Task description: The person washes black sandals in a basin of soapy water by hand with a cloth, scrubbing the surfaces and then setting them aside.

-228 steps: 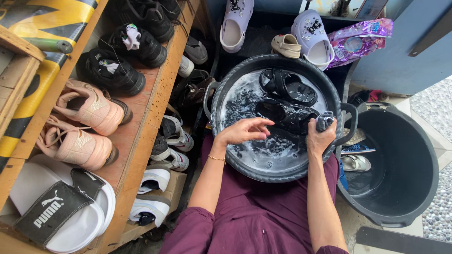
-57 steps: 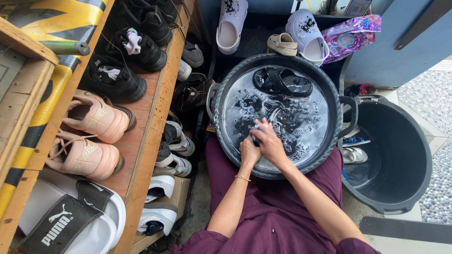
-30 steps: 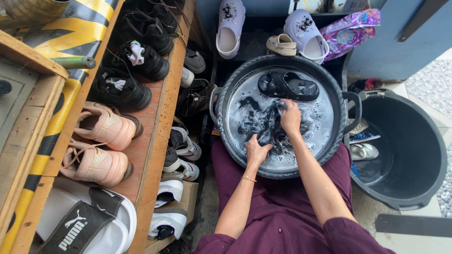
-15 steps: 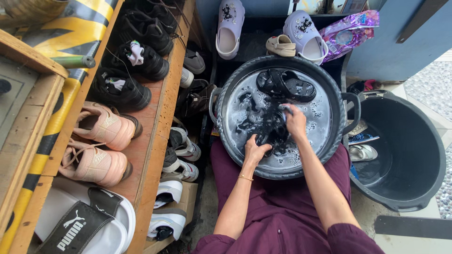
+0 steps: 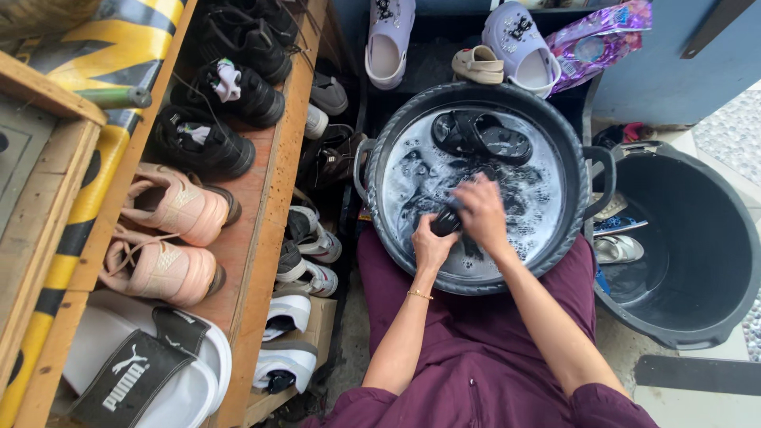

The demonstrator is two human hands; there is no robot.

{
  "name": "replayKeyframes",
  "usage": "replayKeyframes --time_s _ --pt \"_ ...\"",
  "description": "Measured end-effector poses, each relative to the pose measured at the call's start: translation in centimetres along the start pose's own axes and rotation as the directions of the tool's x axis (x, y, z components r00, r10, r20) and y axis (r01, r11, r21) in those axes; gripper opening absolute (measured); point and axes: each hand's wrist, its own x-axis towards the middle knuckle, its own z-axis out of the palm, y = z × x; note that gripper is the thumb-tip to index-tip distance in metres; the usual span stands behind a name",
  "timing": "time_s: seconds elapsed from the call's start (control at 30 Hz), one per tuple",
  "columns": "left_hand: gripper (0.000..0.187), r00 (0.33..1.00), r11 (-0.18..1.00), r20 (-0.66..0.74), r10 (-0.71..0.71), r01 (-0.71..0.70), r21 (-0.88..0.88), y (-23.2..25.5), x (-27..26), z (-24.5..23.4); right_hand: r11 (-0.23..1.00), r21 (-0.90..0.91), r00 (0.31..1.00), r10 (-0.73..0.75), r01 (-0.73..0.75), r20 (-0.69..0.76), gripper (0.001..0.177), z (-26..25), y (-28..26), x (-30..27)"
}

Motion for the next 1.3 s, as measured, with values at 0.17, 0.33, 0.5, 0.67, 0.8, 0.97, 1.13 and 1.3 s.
replayKeyframes --time_s 0.17,0.33,0.5,0.67,0.8,0.97,1.13,1.3 --pt "0.062 0.956 0.945 0.033 0.293 -0.294 0.141 -3.3 0.5 1.8 0.951 0.123 0.959 0.282 -0.284 0.035 0.026 2.0 3.7 0.2" --pt "0.040 0.991 0.995 0.107 0.081 -0.086 0.048 -8.4 2.1 3.6 0.964 0.209 0.981 0.138 -0.164 0.137 0.031 4.2 -2.8 -4.0" --pt "0.040 0.998 0.999 0.060 -0.022 0.020 0.037 -6.2 1.4 2.7 1.000 -0.008 0.996 0.005 -0.004 0.094 0.035 3.5 -2.3 -2.6" --pt "0.063 0.997 0.996 0.045 0.057 -0.059 0.066 -2.0 0.3 0.7 0.970 -0.097 0.971 0.229 -0.222 0.064 0.021 2.7 2.6 1.5" --pt "0.057 0.999 0.998 0.021 0.044 -0.044 0.037 -5.0 1.3 2.0 0.977 0.045 0.972 0.201 -0.208 0.121 0.028 2.4 -0.3 0.2" --pt "0.038 0.989 0.983 0.013 -0.149 0.147 0.108 -8.3 2.2 3.3 0.980 0.138 0.981 -0.158 0.142 0.109 0.033 1.8 -4.7 -2.4" --pt "0.056 0.994 0.993 0.006 -0.113 0.113 0.045 -3.4 0.9 1.0 0.985 -0.168 0.991 0.063 -0.042 0.117 0.029 3.0 1.5 1.7" --pt "0.053 0.995 0.995 -0.052 -0.080 0.083 0.053 -0.7 0.5 0.1 0.954 -0.077 0.955 0.284 -0.291 -0.091 0.020 4.3 8.8 3.6"
